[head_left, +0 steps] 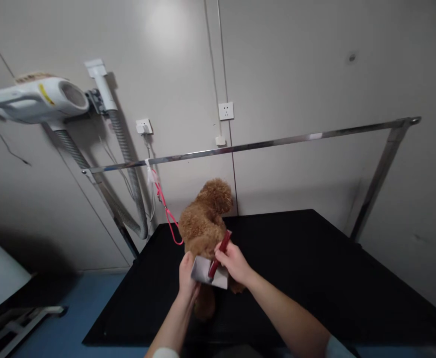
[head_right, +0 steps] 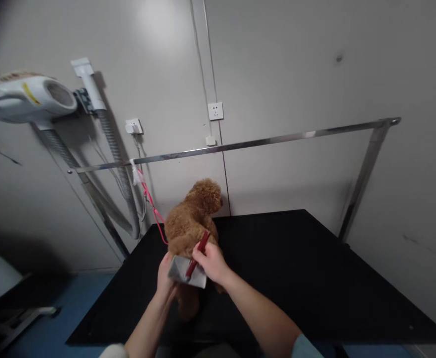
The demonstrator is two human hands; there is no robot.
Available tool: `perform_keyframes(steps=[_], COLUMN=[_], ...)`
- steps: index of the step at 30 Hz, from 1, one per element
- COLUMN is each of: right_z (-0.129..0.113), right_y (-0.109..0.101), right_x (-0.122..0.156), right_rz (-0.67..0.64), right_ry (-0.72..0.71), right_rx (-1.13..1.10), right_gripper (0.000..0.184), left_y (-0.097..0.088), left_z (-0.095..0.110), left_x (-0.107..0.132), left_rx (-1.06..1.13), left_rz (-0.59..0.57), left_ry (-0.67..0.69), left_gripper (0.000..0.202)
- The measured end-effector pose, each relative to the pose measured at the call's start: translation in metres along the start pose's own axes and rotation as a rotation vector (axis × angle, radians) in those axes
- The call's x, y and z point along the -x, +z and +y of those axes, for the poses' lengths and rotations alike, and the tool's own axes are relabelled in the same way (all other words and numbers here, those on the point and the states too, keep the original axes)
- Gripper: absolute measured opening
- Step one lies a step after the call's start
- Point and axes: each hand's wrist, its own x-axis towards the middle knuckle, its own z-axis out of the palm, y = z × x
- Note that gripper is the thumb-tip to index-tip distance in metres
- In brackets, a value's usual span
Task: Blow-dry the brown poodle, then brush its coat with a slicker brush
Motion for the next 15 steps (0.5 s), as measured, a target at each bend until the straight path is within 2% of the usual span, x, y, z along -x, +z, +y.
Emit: perform_keyframes(steps=[5,9,13,15], right_z=[0.001,0.002,-0.001,-0.002], right_y=[0.000,0.004,0.004,0.005], right_x=[-0.007,-0.009,-0.012,-0.011], right_rz=[0.115,0.044,0.100,0.043], right_ry=[-0.031,-0.002,-0.040,-0.035], right_rx=[-0.021,-0.016,-0.034,-0.038], right_gripper=[0.038,0.039,0.033,0.032], left_y=[0.005,-0.001,-0.008,-0.010], left_z=[0.000,0.002,0.001,-0.002], left_x=[-0.008,-0.012,-0.014,-0.013], left_rx=[-0.036,-0.058,-0.006,-0.050], left_rz=[-0.041,-0.033,-0.013,-0.006], left_ry=[-0.035,-0.019,-0.067,-0.039], left_gripper=[0.030,0.038,0.051,0.051])
